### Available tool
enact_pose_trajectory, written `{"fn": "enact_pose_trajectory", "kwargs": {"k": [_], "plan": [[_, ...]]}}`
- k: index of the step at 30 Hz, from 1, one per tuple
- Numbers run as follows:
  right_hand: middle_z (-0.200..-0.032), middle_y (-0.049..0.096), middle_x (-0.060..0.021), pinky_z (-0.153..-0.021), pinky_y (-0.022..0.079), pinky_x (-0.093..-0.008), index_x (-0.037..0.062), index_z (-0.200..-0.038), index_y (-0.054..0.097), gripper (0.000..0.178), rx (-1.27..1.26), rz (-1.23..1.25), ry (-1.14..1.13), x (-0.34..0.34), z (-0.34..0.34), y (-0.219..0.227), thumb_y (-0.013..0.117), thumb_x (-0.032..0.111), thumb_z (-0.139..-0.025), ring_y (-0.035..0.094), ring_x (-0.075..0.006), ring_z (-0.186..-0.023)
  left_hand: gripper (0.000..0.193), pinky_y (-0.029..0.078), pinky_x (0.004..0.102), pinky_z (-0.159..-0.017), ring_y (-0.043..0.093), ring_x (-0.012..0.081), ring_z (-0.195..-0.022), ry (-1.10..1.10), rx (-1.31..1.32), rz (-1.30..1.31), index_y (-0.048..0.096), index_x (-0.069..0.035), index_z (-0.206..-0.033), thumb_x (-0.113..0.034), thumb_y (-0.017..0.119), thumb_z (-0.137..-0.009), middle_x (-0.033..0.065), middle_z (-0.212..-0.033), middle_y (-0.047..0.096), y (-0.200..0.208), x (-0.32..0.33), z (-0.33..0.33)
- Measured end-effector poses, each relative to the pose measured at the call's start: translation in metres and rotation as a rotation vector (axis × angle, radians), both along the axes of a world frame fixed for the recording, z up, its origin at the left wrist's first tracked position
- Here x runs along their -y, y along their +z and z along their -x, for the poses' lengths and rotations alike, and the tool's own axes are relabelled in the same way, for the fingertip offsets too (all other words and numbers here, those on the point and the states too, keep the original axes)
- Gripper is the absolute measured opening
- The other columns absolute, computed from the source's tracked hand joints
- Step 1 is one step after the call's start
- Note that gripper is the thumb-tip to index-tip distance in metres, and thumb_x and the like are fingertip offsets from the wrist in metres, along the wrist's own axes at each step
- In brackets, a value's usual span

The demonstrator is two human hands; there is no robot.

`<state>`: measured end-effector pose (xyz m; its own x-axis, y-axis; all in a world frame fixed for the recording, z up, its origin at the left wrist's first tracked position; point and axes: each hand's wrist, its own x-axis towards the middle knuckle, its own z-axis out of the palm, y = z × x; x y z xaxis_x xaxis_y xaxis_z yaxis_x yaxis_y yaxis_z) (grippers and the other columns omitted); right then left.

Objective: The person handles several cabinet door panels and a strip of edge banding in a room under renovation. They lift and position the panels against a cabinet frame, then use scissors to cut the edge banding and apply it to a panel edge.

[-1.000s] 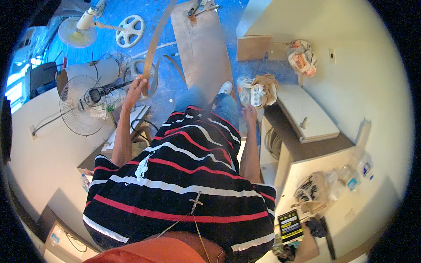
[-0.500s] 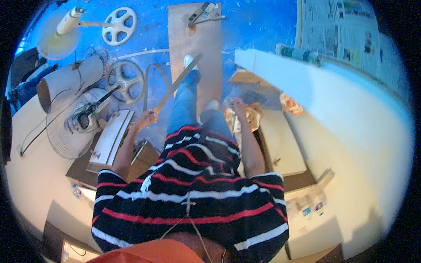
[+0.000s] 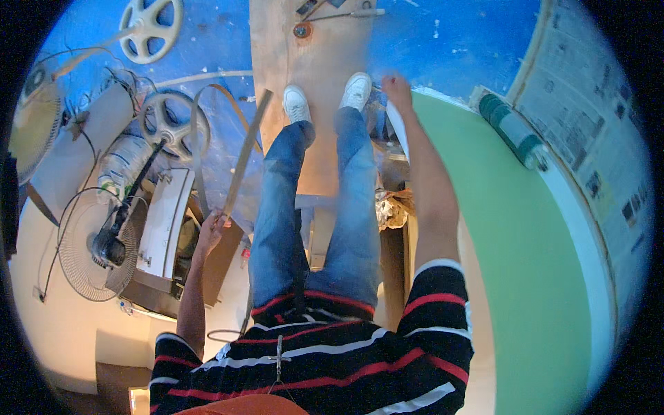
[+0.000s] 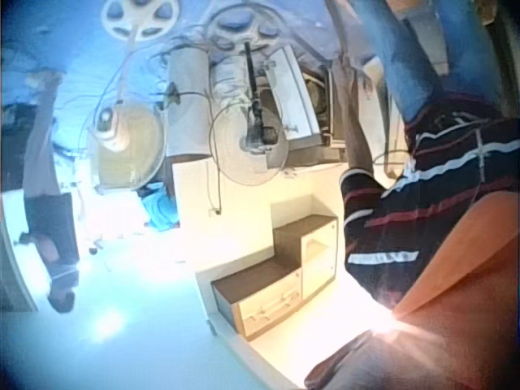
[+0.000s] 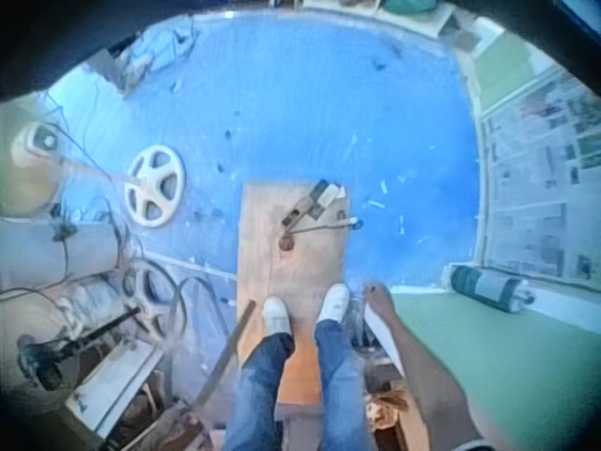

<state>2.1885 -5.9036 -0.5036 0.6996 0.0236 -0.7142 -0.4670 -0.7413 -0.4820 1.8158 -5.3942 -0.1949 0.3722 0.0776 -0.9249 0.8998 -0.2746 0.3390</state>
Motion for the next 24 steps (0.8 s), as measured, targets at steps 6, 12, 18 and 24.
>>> {"fn": "enact_pose_trajectory", "kwargs": {"k": [6,12,18,24], "plan": [[-0.097,0.071,-0.0118,-0.078,0.054,-0.0386,0.0072,-0.12,0.063,0.034,0.234,0.161,0.403,0.026,-0.096,-0.184,0.057,0.029,-0.093,0.069,-0.0259,-0.086,0.024,0.049,0.0351,-0.083,0.061,0.0173,-0.092,-0.044,-0.07,-0.225,0.057,-0.001,-0.119,-0.019,0.05,-0.104,0.0083,-0.1,0.065,-0.055,0.034,0.021],[-0.101,0.071,-0.0132,-0.082,0.052,-0.0416,0.0078,-0.119,0.061,0.038,0.804,0.328,0.465,0.029,-0.15,-0.282,0.07,0.027,-0.087,0.068,-0.0324,-0.092,0.017,0.048,0.0309,-0.082,0.06,0.0142,-0.086,0.348,-0.275,-0.107,0.059,-0.002,-0.108,-0.015,0.05,-0.104,0.0047,-0.09,0.062,-0.089,0.091,0.044],[-0.123,0.058,-0.0279,-0.101,0.044,-0.0476,0.0007,-0.129,0.054,0.053,0.342,0.152,0.364,0.046,-0.191,-0.33,0.062,0.026,-0.084,0.053,-0.0452,-0.116,0.01,0.047,0.0304,-0.083,0.06,0.0135,-0.088,0.398,-0.295,-0.086,0.054,-0.006,-0.103,-0.015,0.05,-0.103,0.0036,-0.091,0.059,-0.101,0.104,0.053],[-0.099,0.07,-0.0152,-0.082,0.052,-0.0431,0.0074,-0.117,0.059,0.036,0.404,-0.23,0.41,0.054,-0.152,-0.345,0.069,0.027,-0.088,0.067,-0.0346,-0.092,0.011,0.047,0.0293,-0.082,0.058,0.0123,-0.088,0.307,-0.296,-0.126,0.055,-0.006,-0.106,-0.015,0.05,-0.104,0.0023,-0.093,0.059,-0.107,0.097,0.041]]}}
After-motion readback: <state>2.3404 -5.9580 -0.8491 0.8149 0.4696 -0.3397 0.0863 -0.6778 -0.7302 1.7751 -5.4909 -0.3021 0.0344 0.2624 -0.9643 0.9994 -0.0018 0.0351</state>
